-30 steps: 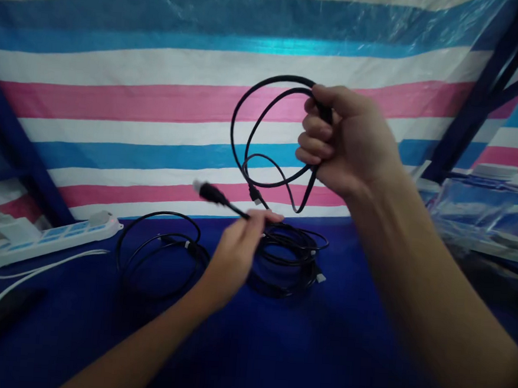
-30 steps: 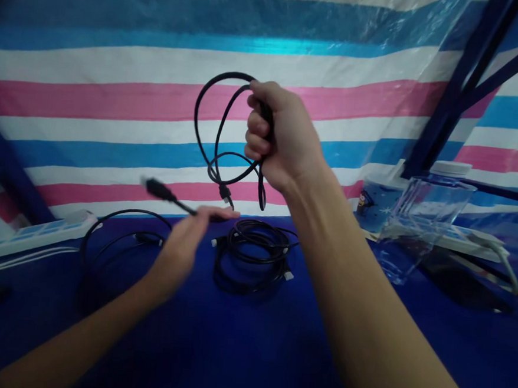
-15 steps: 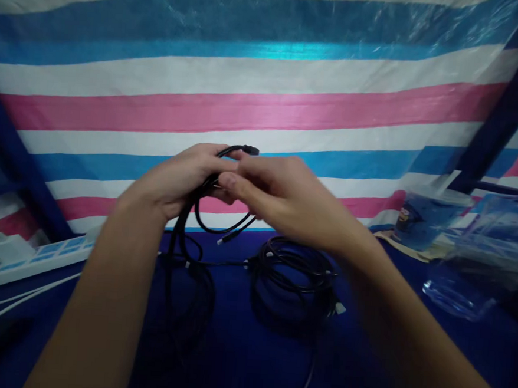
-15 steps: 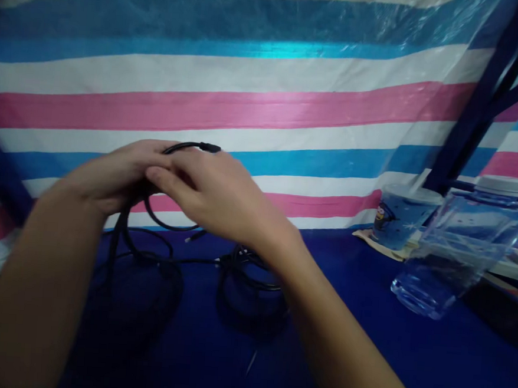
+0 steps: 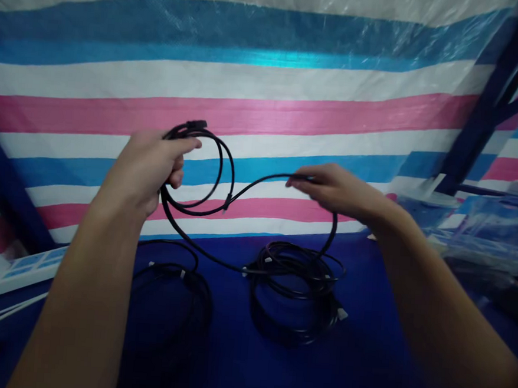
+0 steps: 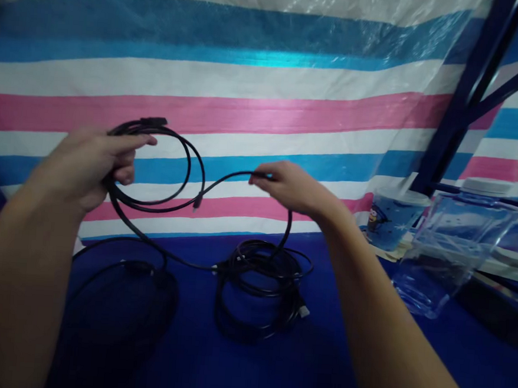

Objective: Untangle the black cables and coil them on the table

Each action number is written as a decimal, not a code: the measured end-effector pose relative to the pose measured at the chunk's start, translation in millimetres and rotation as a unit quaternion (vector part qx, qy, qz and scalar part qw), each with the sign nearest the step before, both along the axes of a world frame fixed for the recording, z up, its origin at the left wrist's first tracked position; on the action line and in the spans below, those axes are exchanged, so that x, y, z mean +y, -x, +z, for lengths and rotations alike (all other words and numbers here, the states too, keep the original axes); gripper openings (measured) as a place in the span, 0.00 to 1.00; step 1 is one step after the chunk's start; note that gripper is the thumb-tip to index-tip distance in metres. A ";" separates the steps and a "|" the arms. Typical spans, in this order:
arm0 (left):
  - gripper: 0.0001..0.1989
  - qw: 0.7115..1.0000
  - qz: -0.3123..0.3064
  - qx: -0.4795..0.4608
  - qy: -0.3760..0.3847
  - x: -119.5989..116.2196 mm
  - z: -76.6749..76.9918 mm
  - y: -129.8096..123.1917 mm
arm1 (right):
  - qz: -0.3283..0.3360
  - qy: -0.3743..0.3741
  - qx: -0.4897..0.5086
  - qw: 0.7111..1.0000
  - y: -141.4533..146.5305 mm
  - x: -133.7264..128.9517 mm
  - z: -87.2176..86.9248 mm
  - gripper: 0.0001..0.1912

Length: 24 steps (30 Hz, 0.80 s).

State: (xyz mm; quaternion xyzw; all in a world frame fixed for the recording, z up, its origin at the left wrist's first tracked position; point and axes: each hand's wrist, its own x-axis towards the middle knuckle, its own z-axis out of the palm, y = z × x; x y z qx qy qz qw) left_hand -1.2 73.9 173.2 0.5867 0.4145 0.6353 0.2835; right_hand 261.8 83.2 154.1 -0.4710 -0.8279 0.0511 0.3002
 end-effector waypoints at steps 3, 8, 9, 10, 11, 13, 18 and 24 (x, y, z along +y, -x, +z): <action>0.10 0.988 -0.063 0.131 0.047 4.2 -4.9 0.1 | 0.008 -0.069 0.100 0.992 -6.0 -15.9 9.6 0.15; 0.12 0.979 -0.194 0.029 0.062 -3.5 -6.8 -29.1 | 0.030 0.061 0.216 0.974 24.3 -39.9 15.2 0.12; 0.12 0.974 -0.216 -0.004 0.065 -4.8 -7.1 -34.9 | 0.030 0.069 0.245 0.967 30.4 -39.9 14.4 0.11; 0.11 0.968 -0.236 -0.028 0.076 -5.4 -7.7 -39.3 | 0.023 0.068 0.270 0.960 34.4 -37.8 13.1 0.10; 0.09 0.962 -0.253 -0.041 0.091 -5.4 -8.6 -41.9 | 0.009 0.060 0.291 0.955 35.8 -34.0 11.4 0.09; 0.05 0.957 -0.265 -0.032 0.117 -3.0 -10.8 -42.3 | -0.028 0.040 0.324 0.945 31.3 -23.1 7.3 0.08; 0.08 0.974 -0.199 0.039 0.104 8.6 -15.7 -31.3 | -0.049 0.049 0.393 0.917 7.3 2.1 -1.9 0.07; 0.07 0.973 -0.210 0.090 0.042 6.4 -19.4 -41.5 | -0.005 0.110 0.293 0.950 28.8 -1.5 -5.2 0.23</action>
